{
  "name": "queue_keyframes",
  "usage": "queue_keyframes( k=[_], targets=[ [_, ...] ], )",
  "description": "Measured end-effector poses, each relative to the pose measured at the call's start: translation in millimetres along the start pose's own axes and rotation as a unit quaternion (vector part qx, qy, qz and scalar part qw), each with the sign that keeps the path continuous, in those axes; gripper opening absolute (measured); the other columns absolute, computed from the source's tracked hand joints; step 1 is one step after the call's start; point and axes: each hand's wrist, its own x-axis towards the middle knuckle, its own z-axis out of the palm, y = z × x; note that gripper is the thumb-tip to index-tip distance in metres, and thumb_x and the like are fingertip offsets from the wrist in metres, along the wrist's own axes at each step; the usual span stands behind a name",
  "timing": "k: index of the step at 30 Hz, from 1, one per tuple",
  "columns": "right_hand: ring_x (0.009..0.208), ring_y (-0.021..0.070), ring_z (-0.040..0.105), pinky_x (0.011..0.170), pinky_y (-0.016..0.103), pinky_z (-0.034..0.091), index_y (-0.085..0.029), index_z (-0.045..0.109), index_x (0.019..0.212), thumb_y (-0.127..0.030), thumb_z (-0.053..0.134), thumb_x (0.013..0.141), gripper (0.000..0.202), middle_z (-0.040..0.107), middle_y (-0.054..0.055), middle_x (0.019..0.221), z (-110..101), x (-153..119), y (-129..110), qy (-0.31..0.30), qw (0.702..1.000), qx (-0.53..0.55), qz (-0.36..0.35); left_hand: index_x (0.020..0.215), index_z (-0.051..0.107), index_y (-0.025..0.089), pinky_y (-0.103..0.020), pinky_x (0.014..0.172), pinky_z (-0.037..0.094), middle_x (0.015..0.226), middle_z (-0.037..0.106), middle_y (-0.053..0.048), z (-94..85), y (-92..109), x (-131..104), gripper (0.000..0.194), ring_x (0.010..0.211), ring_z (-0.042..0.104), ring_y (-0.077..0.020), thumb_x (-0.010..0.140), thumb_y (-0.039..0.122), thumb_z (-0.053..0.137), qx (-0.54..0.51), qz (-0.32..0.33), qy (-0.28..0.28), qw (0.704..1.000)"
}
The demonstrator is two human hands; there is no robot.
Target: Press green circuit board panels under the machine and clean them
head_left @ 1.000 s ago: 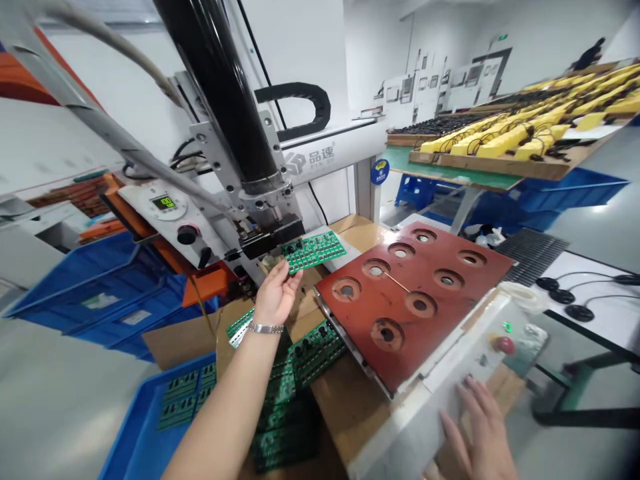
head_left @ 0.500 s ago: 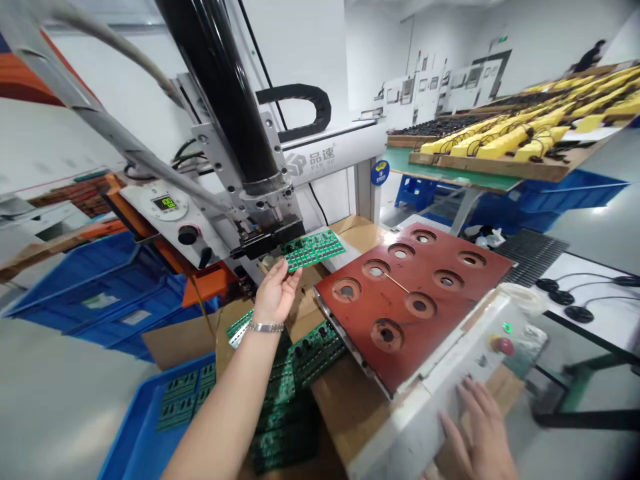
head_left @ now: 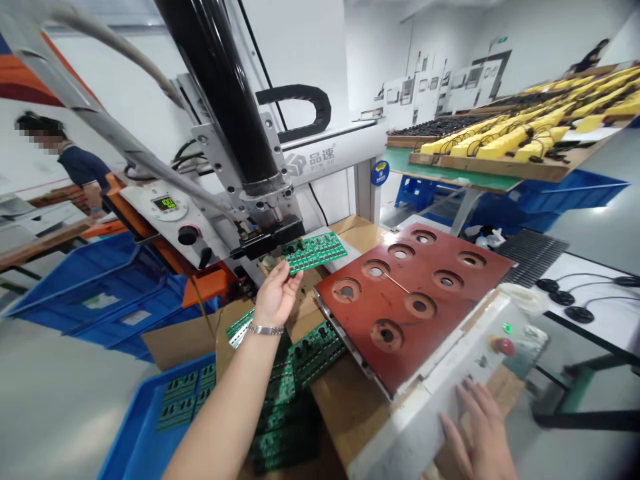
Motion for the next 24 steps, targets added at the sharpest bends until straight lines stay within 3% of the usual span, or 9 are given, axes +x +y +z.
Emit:
queue_keyframes(
  k=[14,24],
  targets=[
    [0.124,0.0359,0.038,0.097,0.059,0.037,-0.015,0.037,0.132,-0.046,0.047,0.084,0.057,0.041,0.018,0.131,0,-1,-1,0.003,1.0,-0.006,0.013,0.092,0.06,0.013,-0.029,0.058,0.053,0.088,0.063,-0.002,-5.5,0,2,0.011,0.069,0.061,-0.0129,0.082,0.014,0.057,-0.007,0.007,0.014,1.0],
    [0.125,0.0343,0.037,0.099,0.057,0.036,-0.016,0.039,0.13,-0.047,0.047,0.084,0.056,0.041,0.017,0.132,0,-1,1,0.002,1.0,0.003,0.013,0.089,0.062,0.013,-0.028,0.059,0.054,0.087,0.065,-0.002,-28.5,9,-9,0.008,0.068,0.061,-0.012,0.082,0.011,0.056,-0.006,0.016,0.031,0.999]
  ],
)
